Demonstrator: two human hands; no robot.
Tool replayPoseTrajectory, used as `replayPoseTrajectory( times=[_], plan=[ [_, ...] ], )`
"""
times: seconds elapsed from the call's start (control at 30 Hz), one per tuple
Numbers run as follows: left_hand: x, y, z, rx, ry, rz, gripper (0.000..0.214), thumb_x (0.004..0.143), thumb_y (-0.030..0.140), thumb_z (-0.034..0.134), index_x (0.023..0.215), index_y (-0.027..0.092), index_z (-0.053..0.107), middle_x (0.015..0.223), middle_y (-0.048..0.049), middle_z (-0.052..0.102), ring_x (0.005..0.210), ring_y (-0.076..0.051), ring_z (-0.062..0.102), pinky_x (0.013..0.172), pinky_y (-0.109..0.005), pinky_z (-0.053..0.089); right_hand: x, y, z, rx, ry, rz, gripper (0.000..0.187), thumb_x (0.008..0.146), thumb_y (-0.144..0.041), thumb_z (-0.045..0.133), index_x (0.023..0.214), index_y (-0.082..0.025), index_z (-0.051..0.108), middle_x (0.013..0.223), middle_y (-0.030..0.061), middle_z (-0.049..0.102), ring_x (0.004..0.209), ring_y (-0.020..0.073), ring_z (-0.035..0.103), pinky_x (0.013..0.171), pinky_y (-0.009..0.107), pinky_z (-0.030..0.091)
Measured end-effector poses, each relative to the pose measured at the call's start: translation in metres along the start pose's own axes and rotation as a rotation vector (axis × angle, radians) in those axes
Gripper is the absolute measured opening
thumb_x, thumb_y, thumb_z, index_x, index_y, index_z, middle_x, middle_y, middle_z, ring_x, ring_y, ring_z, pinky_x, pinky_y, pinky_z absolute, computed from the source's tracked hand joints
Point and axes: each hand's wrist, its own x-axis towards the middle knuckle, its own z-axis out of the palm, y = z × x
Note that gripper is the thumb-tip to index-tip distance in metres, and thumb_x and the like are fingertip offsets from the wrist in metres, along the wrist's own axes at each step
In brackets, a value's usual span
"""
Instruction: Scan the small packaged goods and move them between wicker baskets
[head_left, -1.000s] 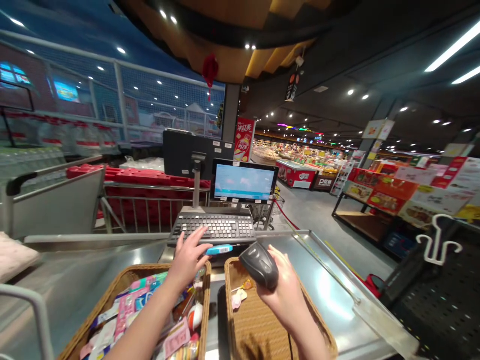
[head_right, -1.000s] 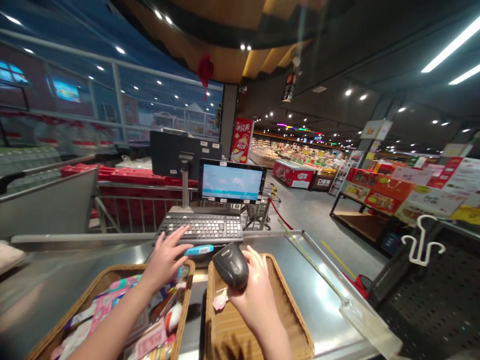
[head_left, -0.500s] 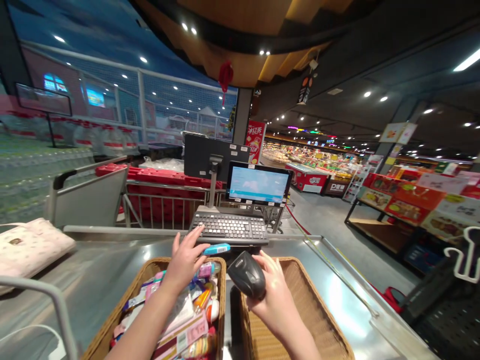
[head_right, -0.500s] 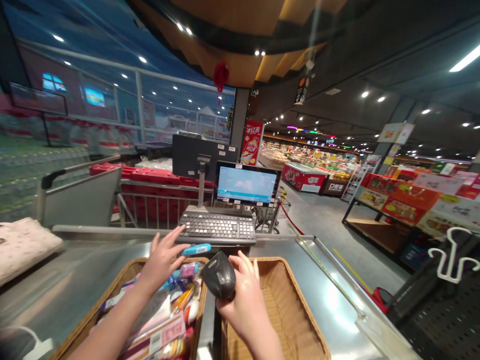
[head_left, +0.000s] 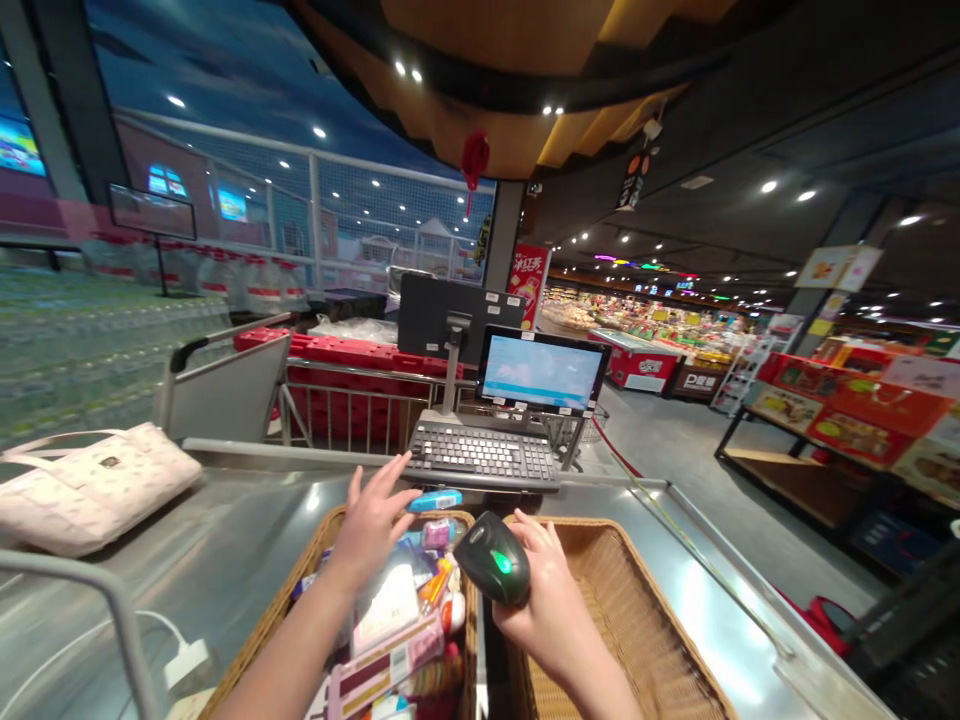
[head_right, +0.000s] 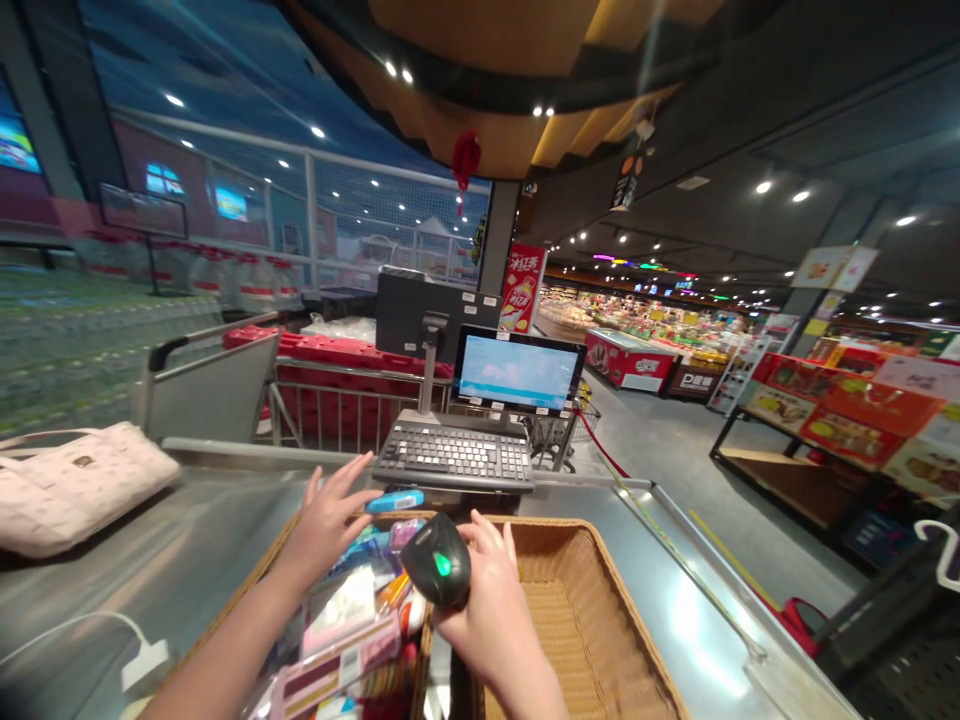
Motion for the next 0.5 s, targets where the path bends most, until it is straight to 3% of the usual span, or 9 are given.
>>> replayPoseTrajectory(
  times=[0.27,0.5],
  plan=[
    [-0.011,-0.009,-0.007,0.013,-0.025,-0.010,0.023,0.085,0.021,0.055,0.101,0.028,0.071,0.152,-0.0105,0.040,0.138,-0.031,0.040,0.112,-0.068,0.013,-0.001,-0.004,0.009,0.023,-0.003,0.004,0.048,0.063,-0.015,0.059,0.108,-0.027,0.069,0.121,0.0067,0.062,0.137,0.0328,0.038,0.116,0.060,0.010],
    [-0.025,-0.019,-0.008,0.037,-0.059,-0.057,0.023,0.084,0.022,0.056,0.101,0.030,0.071,0.150,-0.0100,0.044,0.137,-0.031,0.042,0.113,-0.068,0.012,-0.001,-0.004,0.013,0.007,-0.014,-0.012,0.047,0.061,-0.011,0.058,0.104,-0.025,0.070,0.122,0.0086,0.062,0.136,0.0341,0.040,0.115,0.062,0.014]
  ],
)
